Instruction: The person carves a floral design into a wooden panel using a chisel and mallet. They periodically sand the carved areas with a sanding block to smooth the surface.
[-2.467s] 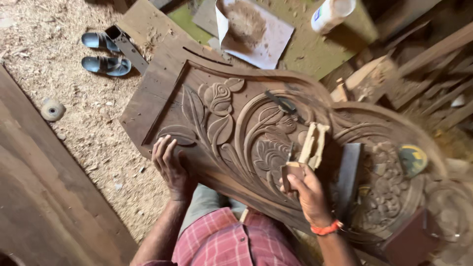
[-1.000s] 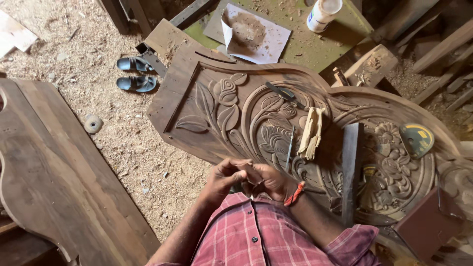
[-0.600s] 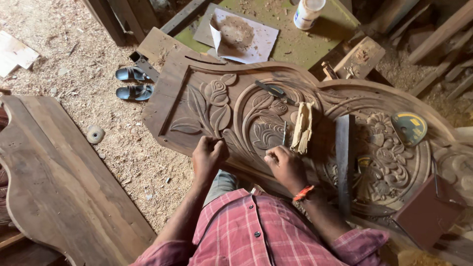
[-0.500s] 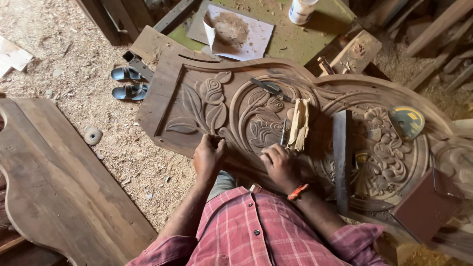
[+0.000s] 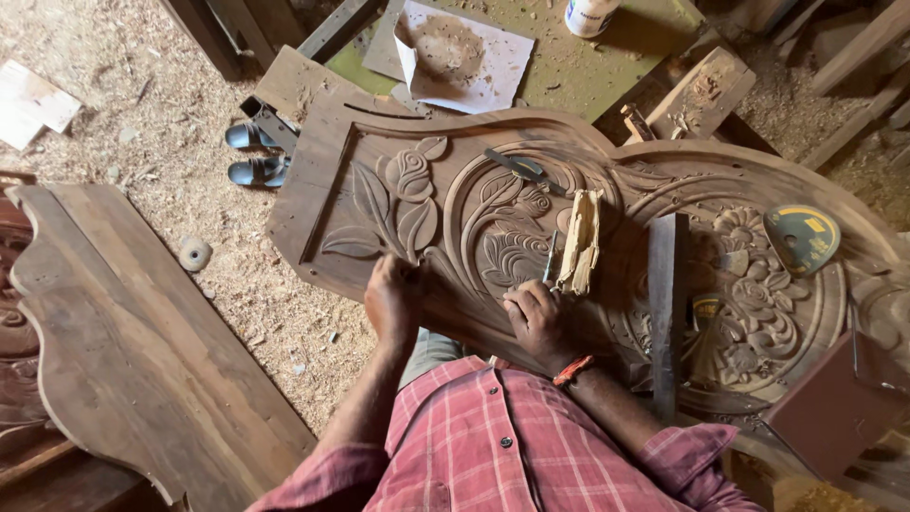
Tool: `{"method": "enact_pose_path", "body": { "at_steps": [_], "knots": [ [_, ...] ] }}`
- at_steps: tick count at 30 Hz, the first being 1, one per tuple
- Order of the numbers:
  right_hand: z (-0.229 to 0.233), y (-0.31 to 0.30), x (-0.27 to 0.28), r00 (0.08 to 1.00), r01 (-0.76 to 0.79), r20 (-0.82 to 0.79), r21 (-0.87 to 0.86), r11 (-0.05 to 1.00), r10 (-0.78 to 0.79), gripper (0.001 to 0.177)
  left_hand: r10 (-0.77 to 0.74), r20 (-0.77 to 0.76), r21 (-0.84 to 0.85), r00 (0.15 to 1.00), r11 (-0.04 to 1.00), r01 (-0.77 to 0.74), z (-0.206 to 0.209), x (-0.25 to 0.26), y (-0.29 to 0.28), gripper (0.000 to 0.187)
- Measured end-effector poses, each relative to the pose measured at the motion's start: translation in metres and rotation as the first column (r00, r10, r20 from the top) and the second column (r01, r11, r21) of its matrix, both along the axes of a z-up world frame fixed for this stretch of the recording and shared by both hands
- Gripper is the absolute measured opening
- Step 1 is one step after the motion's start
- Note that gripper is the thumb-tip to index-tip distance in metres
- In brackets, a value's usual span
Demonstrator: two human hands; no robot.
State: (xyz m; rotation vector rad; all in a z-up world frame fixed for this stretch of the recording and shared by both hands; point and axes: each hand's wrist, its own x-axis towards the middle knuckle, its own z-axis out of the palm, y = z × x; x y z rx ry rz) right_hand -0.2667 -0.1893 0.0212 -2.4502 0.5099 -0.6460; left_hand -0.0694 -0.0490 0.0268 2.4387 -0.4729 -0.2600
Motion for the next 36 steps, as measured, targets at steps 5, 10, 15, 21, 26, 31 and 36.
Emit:
{"method": "enact_pose_path", "body": {
  "at_steps": [5,10,15,21,26,31,36],
  "knots": [
    [-0.005,0.000,0.002,0.999,-0.008,0.035,0.052,0.999,0.006,0.012,-0.016,0.033,0.062,0.999,0.998,0.014,-0.012,0.010,0.006,0.031],
    [-0.009,-0.001,-0.005,1.000,-0.003,0.016,0.057,0.998,0.002,0.012,-0.221,0.108,-0.190,0.969,0.953,0.238,-0.026,0.055,-0.017,0.019],
    [-0.006,0.000,0.004,0.999,0.017,0.030,0.056,0.998,-0.018,0.011,-0.167,0.193,0.038,0.967,0.986,0.163,-0.027,0.057,-0.046,0.027],
    [0.001,0.004,0.000,1.000,0.021,-0.024,0.047,0.999,-0.020,0.011,-0.180,0.197,0.194,0.964,0.971,0.141,-0.020,0.077,-0.068,0.032],
    [0.000,-0.005,0.004,1.000,0.007,0.021,0.043,0.999,-0.008,0.009,-0.120,0.200,0.205,0.972,0.976,0.078,-0.016,0.063,-0.045,0.043],
    [-0.007,0.000,0.004,1.000,-0.002,0.031,0.073,0.997,-0.001,0.006,-0.061,0.525,0.110,0.849,0.994,0.004,-0.037,0.062,-0.049,0.025],
    [0.019,0.000,0.012,0.994,0.102,-0.057,0.116,0.988,-0.096,0.018,0.055,0.141,-0.176,0.989,0.984,-0.029,-0.033,0.057,-0.067,0.016]
  ]
}}
